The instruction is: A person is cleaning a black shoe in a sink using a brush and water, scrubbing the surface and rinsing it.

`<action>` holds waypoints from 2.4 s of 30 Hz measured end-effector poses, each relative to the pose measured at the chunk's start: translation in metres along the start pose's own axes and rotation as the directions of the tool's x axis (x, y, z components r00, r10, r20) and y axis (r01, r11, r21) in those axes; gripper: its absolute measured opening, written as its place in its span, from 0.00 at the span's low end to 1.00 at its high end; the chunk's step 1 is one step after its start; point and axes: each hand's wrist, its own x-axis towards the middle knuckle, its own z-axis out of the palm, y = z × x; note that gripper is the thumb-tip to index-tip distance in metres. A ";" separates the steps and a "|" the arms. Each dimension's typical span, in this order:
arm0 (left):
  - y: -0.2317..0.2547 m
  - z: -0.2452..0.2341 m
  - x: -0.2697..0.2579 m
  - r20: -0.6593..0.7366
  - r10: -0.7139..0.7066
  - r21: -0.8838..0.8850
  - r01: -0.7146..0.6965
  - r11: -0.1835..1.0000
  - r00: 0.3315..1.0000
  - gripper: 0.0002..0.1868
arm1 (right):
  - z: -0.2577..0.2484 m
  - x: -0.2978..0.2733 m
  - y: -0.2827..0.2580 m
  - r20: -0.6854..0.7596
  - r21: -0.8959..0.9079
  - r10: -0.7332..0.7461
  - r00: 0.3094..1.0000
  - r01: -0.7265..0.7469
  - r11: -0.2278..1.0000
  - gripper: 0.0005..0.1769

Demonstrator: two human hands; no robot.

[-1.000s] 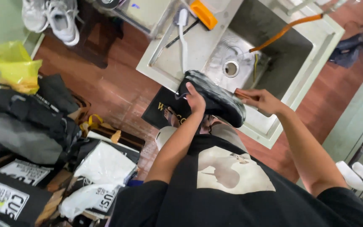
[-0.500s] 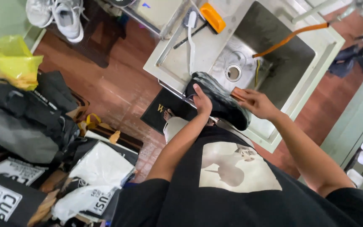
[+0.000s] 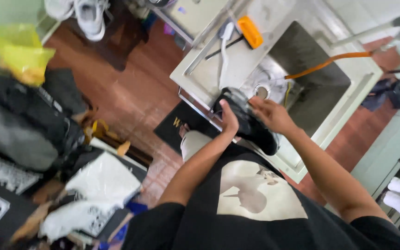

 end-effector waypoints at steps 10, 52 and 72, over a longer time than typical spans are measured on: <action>0.014 -0.004 -0.017 0.188 0.087 0.007 -0.090 0.996 0.978 0.52 | 0.013 0.044 -0.038 -0.055 -0.098 -0.226 0.973 0.220 0.971 0.19; 0.033 0.064 -0.057 -0.136 0.217 0.140 -0.198 0.970 0.967 0.57 | 0.014 -0.036 0.067 -0.250 0.247 -0.156 0.956 0.219 0.944 0.22; 0.018 0.079 -0.051 -0.274 0.270 0.330 -0.174 0.928 0.923 0.53 | 0.105 -0.193 0.091 -0.628 0.591 0.289 0.723 0.200 0.782 0.27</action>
